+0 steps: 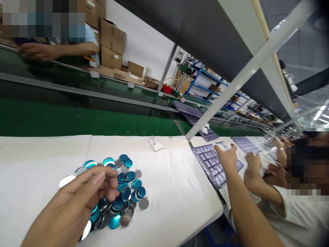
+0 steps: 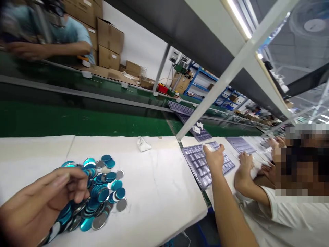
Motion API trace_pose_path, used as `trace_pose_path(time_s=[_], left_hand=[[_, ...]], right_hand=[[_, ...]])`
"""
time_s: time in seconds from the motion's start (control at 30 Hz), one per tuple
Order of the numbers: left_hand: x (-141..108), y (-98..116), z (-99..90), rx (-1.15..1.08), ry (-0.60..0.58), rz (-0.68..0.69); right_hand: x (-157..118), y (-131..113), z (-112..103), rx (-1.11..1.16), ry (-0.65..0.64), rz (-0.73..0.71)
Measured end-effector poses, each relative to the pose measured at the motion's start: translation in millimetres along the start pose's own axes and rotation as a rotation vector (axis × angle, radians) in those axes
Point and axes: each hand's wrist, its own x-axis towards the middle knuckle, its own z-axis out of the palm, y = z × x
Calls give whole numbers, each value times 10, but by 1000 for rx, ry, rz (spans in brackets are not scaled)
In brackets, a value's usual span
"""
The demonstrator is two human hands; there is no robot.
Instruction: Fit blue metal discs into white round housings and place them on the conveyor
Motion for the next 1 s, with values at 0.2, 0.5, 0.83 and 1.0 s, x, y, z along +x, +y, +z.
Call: trace_pose_path(time_s=[0.2,0.5,0.83,1.0], left_hand=[[-22,121,294,379,72,-22],[18,197,286,-147,22,-46],[59,145,311,-98,220,-72],[40,128,306,12,250,-91]], right_hand=[[-1666,-731,138,632,-664,-597],[-2069,-1206,600,350,-1024,-973],[-1890,-1092,733,-55,-1224,-987],[-1853,-1126,674,35,-1194,-876]])
